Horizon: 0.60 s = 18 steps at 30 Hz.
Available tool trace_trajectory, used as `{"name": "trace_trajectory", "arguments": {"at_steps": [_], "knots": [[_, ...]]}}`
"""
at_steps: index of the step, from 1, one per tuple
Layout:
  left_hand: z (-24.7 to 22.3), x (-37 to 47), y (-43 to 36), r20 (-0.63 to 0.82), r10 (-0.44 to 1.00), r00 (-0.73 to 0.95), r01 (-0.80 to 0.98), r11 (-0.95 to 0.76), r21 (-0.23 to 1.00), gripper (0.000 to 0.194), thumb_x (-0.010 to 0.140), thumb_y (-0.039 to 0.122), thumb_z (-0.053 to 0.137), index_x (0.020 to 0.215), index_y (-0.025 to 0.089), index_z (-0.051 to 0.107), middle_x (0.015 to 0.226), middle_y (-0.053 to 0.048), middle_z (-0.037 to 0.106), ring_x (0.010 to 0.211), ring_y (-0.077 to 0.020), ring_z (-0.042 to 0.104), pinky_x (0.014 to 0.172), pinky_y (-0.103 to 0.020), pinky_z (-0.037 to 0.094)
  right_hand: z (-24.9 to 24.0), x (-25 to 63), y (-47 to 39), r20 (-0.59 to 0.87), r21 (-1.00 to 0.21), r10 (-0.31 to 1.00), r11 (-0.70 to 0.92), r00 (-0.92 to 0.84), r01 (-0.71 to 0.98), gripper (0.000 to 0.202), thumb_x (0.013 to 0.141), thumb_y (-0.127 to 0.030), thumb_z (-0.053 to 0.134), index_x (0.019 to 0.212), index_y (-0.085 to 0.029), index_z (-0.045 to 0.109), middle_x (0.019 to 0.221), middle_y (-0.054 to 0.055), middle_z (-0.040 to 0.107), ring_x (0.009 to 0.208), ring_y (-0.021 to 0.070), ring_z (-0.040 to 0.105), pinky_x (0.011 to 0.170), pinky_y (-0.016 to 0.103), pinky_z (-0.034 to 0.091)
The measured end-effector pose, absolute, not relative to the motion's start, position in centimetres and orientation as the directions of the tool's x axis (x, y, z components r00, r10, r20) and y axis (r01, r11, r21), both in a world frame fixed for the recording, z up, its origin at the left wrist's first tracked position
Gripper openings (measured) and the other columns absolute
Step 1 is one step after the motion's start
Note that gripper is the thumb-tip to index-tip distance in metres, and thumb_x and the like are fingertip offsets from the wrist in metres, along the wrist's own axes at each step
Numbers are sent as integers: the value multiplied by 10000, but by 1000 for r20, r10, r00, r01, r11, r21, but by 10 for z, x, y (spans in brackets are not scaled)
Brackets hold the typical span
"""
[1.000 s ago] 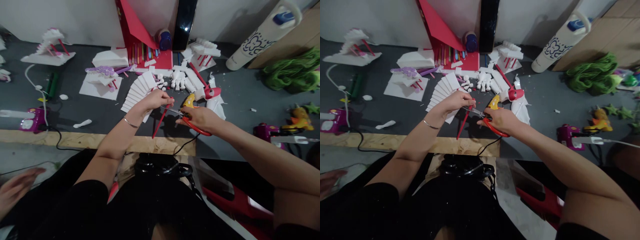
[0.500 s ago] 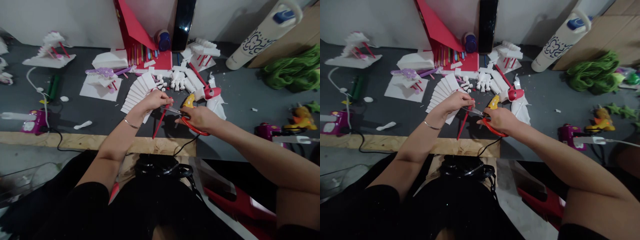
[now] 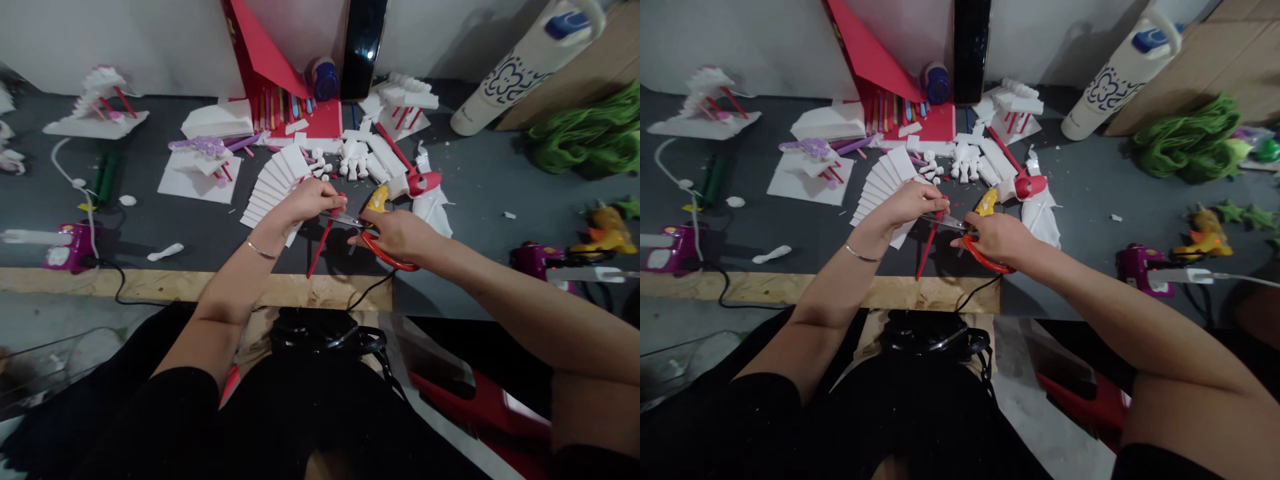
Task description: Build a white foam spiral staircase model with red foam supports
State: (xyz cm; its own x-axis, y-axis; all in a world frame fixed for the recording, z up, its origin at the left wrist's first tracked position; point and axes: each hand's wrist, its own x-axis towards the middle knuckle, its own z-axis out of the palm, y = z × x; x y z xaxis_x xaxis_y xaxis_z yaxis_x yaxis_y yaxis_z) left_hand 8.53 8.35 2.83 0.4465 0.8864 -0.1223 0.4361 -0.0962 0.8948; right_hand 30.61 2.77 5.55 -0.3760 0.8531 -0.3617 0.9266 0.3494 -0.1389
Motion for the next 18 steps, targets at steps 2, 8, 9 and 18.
{"name": "trace_trajectory", "arguments": {"at_steps": [2,8,9,18], "knots": [[27,86,84,-120,886,449,417,-89,904,395,816,511,786,603,180,749,738,-42,742,762,-158,669,756,-283,476,55,307,28,-352,-137,856,353,-378,926,555,957,-698,531,1210,-230,690,951,118,815,821,285,745,624,305,384],[29,86,88,-116,908,402,372,-46,927,264,852,390,756,706,173,790,778,-42,756,819,-156,682,822,-294,486,51,308,28,-380,-98,840,380,-388,920,523,980,-624,538,1241,-198,693,955,149,802,936,345,764,708,336,448],[30,86,89,-114,918,379,355,-30,934,243,858,377,758,737,170,798,803,-44,762,843,-158,686,837,-296,487,51,308,27,-379,-92,844,375,-381,922,552,964,-644,557,1271,-202,681,997,153,801,946,353,761,708,345,458],[42,52,71,-102,963,250,210,49,977,447,959,596,694,921,152,719,798,-79,715,707,-132,684,578,-264,439,78,358,5,-260,-185,929,219,-263,958,554,892,-565,702,1321,-222,627,1280,193,711,1057,341,699,808,409,518]]}}
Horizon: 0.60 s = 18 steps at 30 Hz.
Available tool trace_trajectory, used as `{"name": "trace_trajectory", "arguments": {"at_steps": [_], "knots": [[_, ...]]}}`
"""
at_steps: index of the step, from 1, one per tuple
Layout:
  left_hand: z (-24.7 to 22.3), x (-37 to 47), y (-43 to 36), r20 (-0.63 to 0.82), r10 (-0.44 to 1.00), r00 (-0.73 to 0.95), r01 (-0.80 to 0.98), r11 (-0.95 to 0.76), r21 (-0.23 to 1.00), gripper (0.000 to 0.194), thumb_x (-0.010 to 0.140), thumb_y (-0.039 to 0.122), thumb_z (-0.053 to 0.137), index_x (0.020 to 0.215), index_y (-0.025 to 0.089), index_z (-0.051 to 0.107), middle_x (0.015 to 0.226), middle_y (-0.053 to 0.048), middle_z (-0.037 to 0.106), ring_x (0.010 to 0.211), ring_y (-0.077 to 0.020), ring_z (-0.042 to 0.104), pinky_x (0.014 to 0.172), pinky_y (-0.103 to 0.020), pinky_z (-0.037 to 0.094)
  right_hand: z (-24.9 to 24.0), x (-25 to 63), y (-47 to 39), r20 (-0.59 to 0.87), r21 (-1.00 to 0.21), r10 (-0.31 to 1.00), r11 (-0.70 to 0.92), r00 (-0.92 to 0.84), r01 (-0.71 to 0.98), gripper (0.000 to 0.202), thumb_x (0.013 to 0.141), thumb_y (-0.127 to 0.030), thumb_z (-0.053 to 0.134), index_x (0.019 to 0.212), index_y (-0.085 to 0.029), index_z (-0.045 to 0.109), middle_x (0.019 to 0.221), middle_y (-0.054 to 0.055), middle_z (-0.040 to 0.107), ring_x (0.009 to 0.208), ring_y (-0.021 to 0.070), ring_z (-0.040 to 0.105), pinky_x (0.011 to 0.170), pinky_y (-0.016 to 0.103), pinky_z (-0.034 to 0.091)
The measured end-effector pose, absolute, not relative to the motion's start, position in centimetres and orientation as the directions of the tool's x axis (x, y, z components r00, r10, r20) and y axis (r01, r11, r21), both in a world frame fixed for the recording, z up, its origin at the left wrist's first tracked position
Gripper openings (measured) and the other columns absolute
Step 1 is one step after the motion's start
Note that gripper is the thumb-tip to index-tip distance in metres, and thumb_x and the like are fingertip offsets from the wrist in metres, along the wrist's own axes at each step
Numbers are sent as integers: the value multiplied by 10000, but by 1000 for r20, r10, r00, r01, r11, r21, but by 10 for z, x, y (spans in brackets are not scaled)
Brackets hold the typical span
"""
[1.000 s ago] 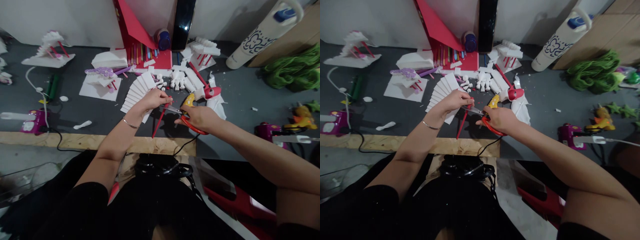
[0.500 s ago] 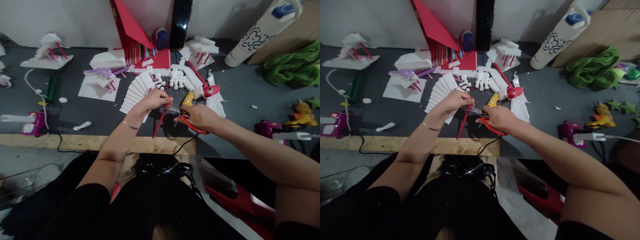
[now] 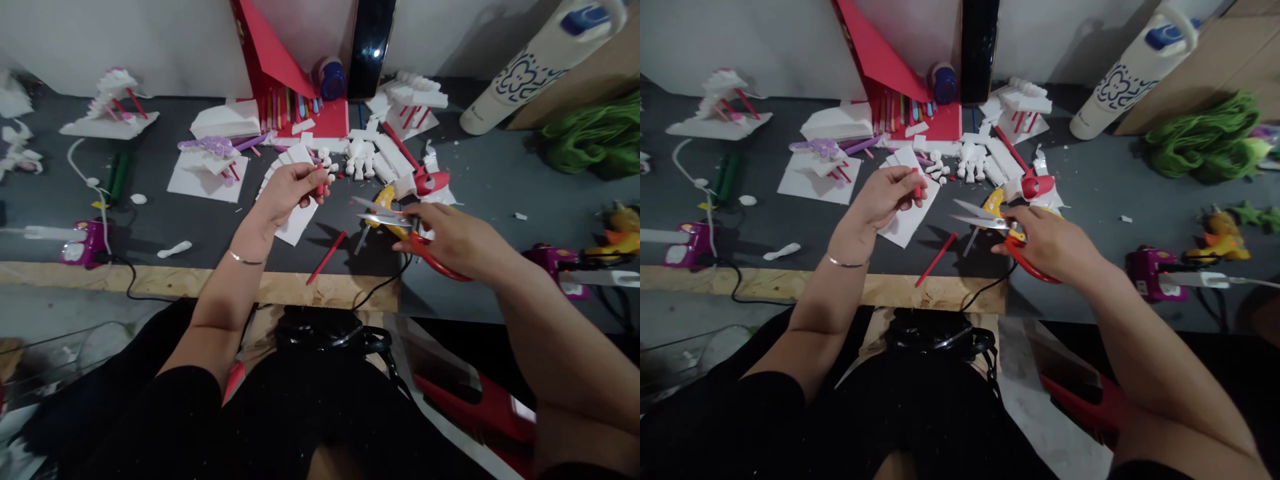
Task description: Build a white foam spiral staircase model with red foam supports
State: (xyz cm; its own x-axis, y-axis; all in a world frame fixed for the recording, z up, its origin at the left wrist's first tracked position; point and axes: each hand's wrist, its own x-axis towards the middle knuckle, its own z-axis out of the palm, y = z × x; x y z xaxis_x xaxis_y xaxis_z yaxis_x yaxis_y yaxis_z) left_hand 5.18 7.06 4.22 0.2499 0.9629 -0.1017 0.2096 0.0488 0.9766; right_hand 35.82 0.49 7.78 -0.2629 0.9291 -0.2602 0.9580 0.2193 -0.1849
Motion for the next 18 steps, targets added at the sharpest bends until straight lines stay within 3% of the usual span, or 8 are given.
{"name": "trace_trajectory", "arguments": {"at_steps": [3,6,8,12,15,18], "knots": [[36,35,50,-130,971,202,130,105,986,433,938,577,728,808,170,656,707,-37,671,573,-77,597,506,-226,397,74,388,-10,-198,-307,976,26,-91,951,486,927,-593,628,1238,-220,624,1163,218,723,947,292,697,806,407,505],[20,27,32,-207,970,128,20,206,978,428,871,522,806,700,173,626,638,-10,639,501,-50,522,458,-200,364,50,417,-22,-106,-380,984,-176,146,908,685,750,-856,589,1067,-251,640,893,130,689,805,307,667,756,461,519],[10,26,23,-213,974,71,-20,215,976,416,822,514,849,687,169,659,629,-12,645,509,-58,539,451,-193,389,28,434,-26,-42,-399,976,-211,212,892,725,676,-900,573,1028,-270,642,864,99,659,840,339,662,794,508,528],[-3,30,11,-87,995,-53,64,91,994,316,790,459,874,687,191,744,735,-28,706,620,-87,613,529,-198,485,-11,465,-27,9,-371,952,-282,307,885,607,691,-786,628,1012,-273,665,886,133,661,931,382,656,845,556,527],[-5,32,7,-5,994,-110,181,25,983,207,812,371,849,693,214,784,783,-27,731,636,-90,603,573,-210,511,-29,484,-25,-14,-384,948,-298,318,874,575,731,-662,645,1130,-250,694,923,160,689,955,378,671,871,552,535],[-6,35,7,17,990,-137,210,12,978,112,831,306,808,756,223,814,767,-26,752,620,-98,603,584,-221,526,-39,501,-25,-35,-363,971,-233,237,902,639,714,-476,703,1310,-247,687,1055,221,728,1138,388,653,955,549,503]]}}
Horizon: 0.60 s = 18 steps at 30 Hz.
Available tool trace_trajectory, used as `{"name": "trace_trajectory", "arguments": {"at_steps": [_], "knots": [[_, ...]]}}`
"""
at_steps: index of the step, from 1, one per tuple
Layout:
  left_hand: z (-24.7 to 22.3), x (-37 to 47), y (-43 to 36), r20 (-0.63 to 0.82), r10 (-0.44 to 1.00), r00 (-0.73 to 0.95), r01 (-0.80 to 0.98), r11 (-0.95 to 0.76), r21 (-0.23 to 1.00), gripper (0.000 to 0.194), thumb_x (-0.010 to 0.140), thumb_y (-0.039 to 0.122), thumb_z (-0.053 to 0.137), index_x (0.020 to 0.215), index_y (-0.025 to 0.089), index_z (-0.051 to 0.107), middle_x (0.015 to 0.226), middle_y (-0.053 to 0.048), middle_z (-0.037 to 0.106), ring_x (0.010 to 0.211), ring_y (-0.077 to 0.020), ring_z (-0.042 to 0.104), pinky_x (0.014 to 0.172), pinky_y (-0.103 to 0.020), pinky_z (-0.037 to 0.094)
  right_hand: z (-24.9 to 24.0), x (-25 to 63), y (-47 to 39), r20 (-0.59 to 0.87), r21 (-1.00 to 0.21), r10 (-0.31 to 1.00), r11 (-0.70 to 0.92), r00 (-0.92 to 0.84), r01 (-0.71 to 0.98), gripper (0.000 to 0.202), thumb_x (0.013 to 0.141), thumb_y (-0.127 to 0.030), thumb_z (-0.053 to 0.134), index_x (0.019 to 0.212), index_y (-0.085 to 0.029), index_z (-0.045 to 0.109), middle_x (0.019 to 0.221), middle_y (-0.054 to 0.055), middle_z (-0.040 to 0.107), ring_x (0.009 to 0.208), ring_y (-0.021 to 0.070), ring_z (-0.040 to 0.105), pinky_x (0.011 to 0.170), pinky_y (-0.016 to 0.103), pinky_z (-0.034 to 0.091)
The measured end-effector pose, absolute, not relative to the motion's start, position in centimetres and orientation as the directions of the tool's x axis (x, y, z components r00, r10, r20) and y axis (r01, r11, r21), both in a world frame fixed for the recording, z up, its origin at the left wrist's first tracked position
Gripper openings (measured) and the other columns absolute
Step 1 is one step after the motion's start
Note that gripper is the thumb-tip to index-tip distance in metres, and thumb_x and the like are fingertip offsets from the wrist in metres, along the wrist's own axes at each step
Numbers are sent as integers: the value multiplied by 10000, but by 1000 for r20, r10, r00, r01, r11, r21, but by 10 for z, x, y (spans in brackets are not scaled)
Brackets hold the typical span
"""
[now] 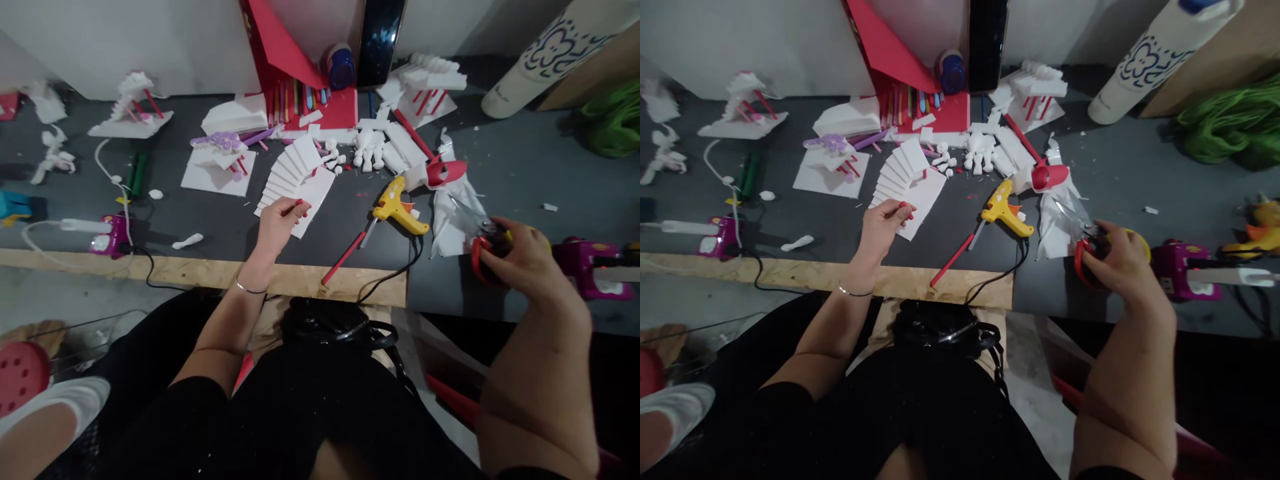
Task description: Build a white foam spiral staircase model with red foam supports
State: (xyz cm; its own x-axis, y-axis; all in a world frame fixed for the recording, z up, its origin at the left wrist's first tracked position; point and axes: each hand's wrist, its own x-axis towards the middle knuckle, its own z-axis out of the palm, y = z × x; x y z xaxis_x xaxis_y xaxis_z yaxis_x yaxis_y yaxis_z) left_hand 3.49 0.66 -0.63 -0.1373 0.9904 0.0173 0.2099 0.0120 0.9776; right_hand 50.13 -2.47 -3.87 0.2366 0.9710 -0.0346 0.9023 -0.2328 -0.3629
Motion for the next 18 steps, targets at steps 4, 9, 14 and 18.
{"name": "trace_trajectory", "arguments": {"at_steps": [4,9,14,18], "knots": [[-11,37,7,40,982,-182,207,-2,978,91,800,301,825,795,213,802,765,-26,768,638,-106,640,578,-215,526,-25,511,-29,-27,-239,977,-211,210,948,647,682,-478,788,1307,-321,729,1272,279,714,1246,435,614,882,616,432],[-13,43,8,121,974,-194,223,-76,972,153,794,345,843,812,214,767,742,-6,761,667,-112,671,661,-230,541,30,427,-24,326,-428,943,83,68,900,364,906,-577,606,1100,-319,774,1030,220,767,946,312,702,752,541,453],[-2,53,5,223,949,-223,290,-153,945,137,824,322,843,791,217,762,752,9,767,660,-106,656,611,-220,488,43,275,6,317,-619,883,469,-346,630,111,893,-223,620,926,-247,723,933,82,774,851,232,689,753,380,511],[1,51,4,269,934,-236,363,-172,916,106,825,261,848,781,218,762,762,16,774,684,-119,679,590,-226,464,30,214,27,272,-722,884,449,-381,526,146,796,-115,676,872,-217,603,881,39,731,806,187,634,723,305,455]]}}
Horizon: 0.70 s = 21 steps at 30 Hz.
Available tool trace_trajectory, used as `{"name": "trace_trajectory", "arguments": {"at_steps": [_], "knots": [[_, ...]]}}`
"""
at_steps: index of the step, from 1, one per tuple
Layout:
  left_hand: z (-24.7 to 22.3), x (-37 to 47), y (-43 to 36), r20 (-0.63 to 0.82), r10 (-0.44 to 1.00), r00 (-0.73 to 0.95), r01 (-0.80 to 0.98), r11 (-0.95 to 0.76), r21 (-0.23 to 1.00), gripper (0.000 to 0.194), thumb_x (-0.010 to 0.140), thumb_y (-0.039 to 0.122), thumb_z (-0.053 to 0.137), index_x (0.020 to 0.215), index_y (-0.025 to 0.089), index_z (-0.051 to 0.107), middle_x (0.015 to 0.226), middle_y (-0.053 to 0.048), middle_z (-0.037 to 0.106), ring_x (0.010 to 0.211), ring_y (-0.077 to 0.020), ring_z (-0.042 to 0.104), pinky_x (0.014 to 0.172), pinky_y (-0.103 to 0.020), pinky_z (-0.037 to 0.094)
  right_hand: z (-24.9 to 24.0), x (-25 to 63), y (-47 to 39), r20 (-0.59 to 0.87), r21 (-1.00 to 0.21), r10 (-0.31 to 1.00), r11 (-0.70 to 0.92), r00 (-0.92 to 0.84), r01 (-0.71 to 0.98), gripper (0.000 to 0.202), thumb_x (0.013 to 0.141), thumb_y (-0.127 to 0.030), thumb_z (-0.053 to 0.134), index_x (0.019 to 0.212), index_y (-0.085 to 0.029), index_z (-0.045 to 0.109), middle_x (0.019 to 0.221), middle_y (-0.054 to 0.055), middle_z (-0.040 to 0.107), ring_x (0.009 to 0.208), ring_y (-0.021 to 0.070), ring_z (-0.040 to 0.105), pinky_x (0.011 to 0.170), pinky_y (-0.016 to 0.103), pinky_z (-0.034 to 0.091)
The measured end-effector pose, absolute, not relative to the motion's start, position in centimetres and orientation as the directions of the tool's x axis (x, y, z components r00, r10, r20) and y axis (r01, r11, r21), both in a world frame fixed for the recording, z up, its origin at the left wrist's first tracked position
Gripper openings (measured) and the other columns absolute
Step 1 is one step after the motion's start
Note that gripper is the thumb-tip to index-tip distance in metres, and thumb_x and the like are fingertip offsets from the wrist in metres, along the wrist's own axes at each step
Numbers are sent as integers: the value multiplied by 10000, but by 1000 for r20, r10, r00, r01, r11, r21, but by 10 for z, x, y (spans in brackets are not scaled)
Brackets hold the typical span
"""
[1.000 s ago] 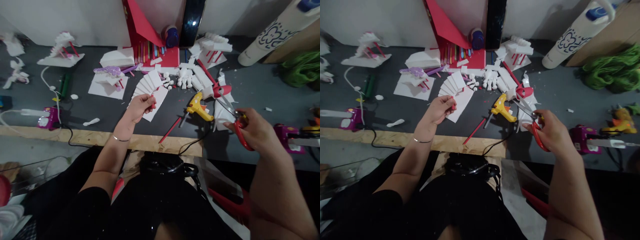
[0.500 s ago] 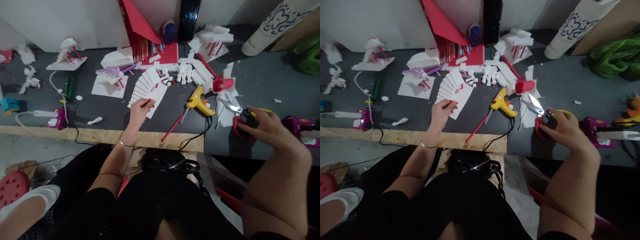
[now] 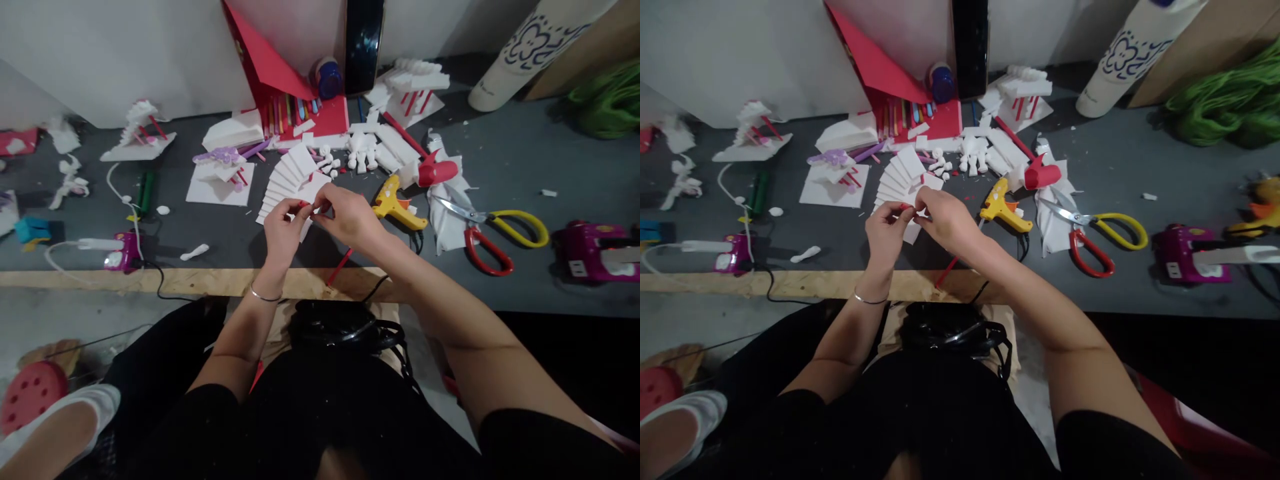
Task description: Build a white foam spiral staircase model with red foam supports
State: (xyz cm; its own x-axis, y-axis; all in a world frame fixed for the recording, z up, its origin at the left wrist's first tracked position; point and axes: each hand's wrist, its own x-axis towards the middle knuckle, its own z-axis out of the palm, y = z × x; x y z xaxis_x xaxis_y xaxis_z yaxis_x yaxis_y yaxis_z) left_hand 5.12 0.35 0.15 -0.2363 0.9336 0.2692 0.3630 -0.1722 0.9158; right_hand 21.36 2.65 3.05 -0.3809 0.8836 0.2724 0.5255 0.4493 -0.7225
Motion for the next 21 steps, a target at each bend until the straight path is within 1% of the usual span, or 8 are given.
{"name": "trace_trajectory", "arguments": {"at_steps": [3,5,8,12,14,17,19,21], "knots": [[-1,48,4,239,937,-255,331,-148,932,134,815,281,869,768,218,761,766,17,774,687,-125,680,610,-235,485,28,206,32,205,-785,904,381,-376,488,205,796,-134,697,829,-231,519,802,-2,681,725,149,568,698,284,416],[-4,48,5,204,946,-253,312,-120,943,157,803,306,884,761,220,759,763,14,772,690,-130,677,609,-240,488,28,207,32,176,-812,912,347,-370,469,212,809,-157,698,824,-236,501,765,-20,656,688,133,537,684,280,400],[-8,48,9,166,956,-244,306,-87,948,146,801,307,879,776,224,762,779,10,774,704,-133,670,638,-246,502,26,209,33,171,-831,921,326,-351,451,166,811,-166,678,850,-234,532,767,-23,661,691,133,542,689,281,403],[-13,44,18,147,974,-173,315,-86,945,169,804,335,877,867,222,768,856,-5,787,757,-138,680,725,-256,533,16,207,43,158,-865,942,276,-295,420,137,770,-152,676,860,-217,595,806,-2,709,733,159,604,729,298,451],[-15,36,24,171,970,-172,340,-105,935,194,835,361,854,934,224,759,911,-20,788,812,-148,701,732,-252,534,8,204,53,136,-885,963,224,-234,407,129,758,-145,689,847,-206,619,811,9,725,746,171,631,752,311,476],[-17,18,35,271,931,-243,447,-141,883,200,925,415,759,1005,234,733,966,-40,775,869,-166,710,750,-261,541,-6,198,70,109,-897,981,167,-160,408,146,742,-95,698,838,-188,641,815,23,737,760,180,657,770,317,498],[-18,6,44,336,907,-253,549,-152,822,231,956,440,713,1064,236,717,1036,-64,767,935,-195,709,843,-300,562,-15,193,79,122,-884,982,173,-143,435,166,736,-61,687,839,-186,652,820,25,741,764,182,661,776,316,503],[-21,-3,52,372,908,-193,652,-164,740,329,920,483,752,1140,244,703,1161,-95,750,1094,-252,691,1002,-367,548,-24,190,86,157,-854,977,208,-145,477,189,741,-38,655,850,-193,664,840,23,749,781,187,664,780,316,502]]}}
